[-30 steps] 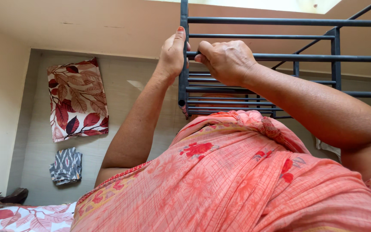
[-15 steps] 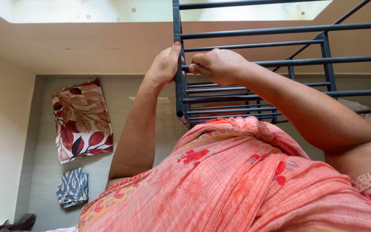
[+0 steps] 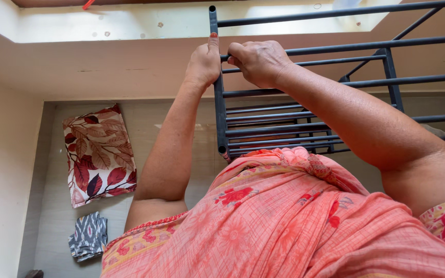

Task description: The person assembles a metal drying rack by inserting horizontal bars into vertical supports and securing them with small black clips. The person repeatedly adjusts the rack's position and tightens the clips to ensure stability.

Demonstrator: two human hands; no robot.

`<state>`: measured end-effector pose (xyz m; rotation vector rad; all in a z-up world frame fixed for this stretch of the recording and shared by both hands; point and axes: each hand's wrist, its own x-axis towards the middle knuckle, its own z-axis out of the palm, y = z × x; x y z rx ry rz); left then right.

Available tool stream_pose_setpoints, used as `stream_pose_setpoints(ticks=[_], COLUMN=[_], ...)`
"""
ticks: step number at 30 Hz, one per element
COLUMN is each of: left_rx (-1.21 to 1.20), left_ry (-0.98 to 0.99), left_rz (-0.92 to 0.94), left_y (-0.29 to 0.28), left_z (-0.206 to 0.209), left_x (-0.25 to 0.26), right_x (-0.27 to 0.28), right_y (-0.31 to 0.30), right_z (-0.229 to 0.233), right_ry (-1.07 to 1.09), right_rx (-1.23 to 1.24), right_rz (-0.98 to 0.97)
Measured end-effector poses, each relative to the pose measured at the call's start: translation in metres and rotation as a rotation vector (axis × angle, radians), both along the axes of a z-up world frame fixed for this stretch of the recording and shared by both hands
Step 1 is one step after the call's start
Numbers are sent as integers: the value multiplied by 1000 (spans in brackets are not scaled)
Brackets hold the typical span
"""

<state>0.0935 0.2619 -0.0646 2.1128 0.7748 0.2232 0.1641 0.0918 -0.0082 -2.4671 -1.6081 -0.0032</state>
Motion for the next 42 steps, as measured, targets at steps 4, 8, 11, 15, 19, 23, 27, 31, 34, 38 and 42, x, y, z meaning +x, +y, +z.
stream_pose_setpoints(ticks=[4,8,11,15,19,23,27,31,34,38,42], left_rx=[58,21,26,-308,-482,-460,-317,-90,108,117,145], left_ry=[43,2,-90,-25,-104,-66,19,88,33,55,33], left_rz=[13,20,21,-5,-34,-10,16,15,-8,-37,-65], left_y=[-5,-10,-13,-4,21,38,40,35,31,27,30], left_z=[-1,1,3,12,17,22,26,19,11,17,18], left_x=[-4,-5,-6,-12,-2,29,49,56,62,70,80], right_x=[-3,7,15,16,29,56,59,60,68,83,91], right_y=[3,10,15,13,19,34,54,58,58,62,61], right_z=[13,22,28,24,11,0,-7,-8,-9,-10,-12], right_ry=[95,265,392,396,92,-280,-36,-2,42,67,28], right_rx=[-151,-236,-264,-153,289,403,148,116,35,-9,28], right_rz=[-52,-77,-67,-46,-70,76,-5,-102,-135,-157,-152])
